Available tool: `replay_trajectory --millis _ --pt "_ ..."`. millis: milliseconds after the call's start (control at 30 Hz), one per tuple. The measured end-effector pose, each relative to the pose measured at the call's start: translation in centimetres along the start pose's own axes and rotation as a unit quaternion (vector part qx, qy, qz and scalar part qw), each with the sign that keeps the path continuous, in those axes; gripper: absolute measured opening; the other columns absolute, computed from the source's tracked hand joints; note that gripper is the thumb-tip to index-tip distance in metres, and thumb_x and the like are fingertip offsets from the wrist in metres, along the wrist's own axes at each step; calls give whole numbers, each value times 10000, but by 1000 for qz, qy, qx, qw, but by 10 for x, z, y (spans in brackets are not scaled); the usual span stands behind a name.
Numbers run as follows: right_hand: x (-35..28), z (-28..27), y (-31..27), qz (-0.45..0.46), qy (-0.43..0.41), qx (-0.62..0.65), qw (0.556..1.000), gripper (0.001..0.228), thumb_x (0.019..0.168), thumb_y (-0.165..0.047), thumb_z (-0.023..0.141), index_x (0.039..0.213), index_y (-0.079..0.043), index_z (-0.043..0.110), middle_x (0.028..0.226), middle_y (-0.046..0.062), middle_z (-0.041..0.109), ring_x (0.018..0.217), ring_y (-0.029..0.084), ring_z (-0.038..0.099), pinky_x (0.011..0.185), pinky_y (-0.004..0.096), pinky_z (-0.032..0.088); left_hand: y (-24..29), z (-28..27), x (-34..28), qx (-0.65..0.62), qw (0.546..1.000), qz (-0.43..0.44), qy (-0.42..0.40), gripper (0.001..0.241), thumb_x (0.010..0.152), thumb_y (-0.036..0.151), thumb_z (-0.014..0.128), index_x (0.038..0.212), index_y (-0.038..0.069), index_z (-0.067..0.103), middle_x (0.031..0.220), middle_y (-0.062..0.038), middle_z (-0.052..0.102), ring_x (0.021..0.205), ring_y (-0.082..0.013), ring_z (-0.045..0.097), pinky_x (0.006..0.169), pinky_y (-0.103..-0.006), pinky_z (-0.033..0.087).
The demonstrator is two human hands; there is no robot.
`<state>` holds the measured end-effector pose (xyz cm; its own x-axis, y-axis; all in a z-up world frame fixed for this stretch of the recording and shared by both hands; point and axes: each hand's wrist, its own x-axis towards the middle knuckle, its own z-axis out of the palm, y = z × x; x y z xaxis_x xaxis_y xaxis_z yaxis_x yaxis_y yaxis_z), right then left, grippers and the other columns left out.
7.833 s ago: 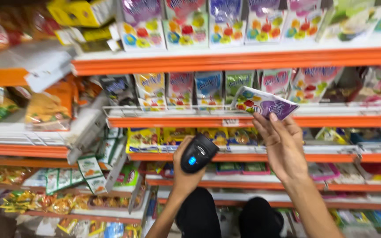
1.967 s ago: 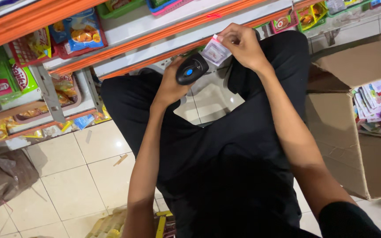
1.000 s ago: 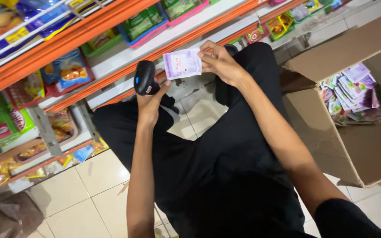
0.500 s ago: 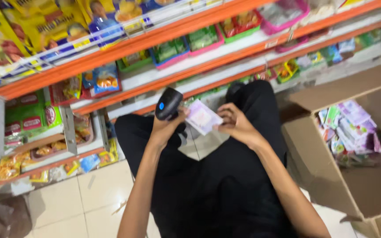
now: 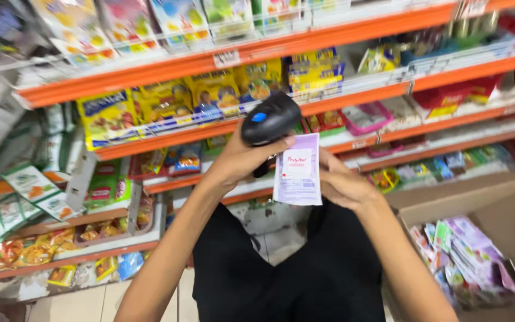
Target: The person takes various packets of food products from a cardboard box, scans them using a handheld barcode scanner, and places them onto the supermarket shelves.
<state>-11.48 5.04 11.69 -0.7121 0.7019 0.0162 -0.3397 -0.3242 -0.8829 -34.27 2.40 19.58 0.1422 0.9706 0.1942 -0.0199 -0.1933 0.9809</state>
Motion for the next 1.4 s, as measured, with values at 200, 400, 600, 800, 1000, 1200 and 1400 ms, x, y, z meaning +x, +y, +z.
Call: replay_trajectory --millis 200,400,600,800,1000,1200,1400 --pt "21 22 -12 -79 -108 154 979 758 963 -187 706 1598 -245 296 1387 91 562 1176 247 620 836 423 546 14 -9 20 142 985 100 11 445 806 131 845 1206 28 679 1015 -24 739 882 -67 636 779 -276 563" --pt "61 25 -40 -91 19 144 985 418 992 -191 625 1382 -178 473 1260 95 639 1131 243 652 882 408 567 30 -5 15 109 972 127 167 399 797 227 878 1110 59 699 935 30 743 816 -67 679 735 -264 561" --pt "85 47 -97 -116 81 76 987 255 999 -254 661 1221 -178 559 1039 65 672 859 174 679 735 351 581 81 -14 9 74 970 156 171 408 784 306 895 1062 48 746 830 17 688 672 -118 607 596 -291 498" --pt "96 77 -102 -103 154 16 983 186 961 -282 627 1082 -152 570 916 31 724 660 144 639 606 297 522 117 -38 29 296 887 329 129 307 881 213 847 1105 37 732 938 -9 750 806 -89 708 734 -268 563" --pt "96 61 -89 -189 28 20 981 183 1081 -268 655 1095 -96 596 739 -58 472 610 71 422 567 245 371 109 -48 44 167 936 275 144 262 897 193 843 1071 30 735 940 -25 762 829 -80 697 768 -260 579" --pt "89 64 -136 -196 -9 81 977 189 1030 -260 688 1145 -123 629 854 -52 591 651 69 499 573 212 399 120 -45 50 141 935 289 148 261 888 174 847 1061 20 726 954 -23 761 849 -91 703 792 -270 585" --pt "110 84 -230 -334 101 -9 937 330 950 -223 730 1215 -50 637 1159 78 728 1080 195 727 999 346 610 182 -58 68 392 800 429 147 377 789 18 841 1118 -12 660 1029 -127 707 968 -282 686 863 -395 556"
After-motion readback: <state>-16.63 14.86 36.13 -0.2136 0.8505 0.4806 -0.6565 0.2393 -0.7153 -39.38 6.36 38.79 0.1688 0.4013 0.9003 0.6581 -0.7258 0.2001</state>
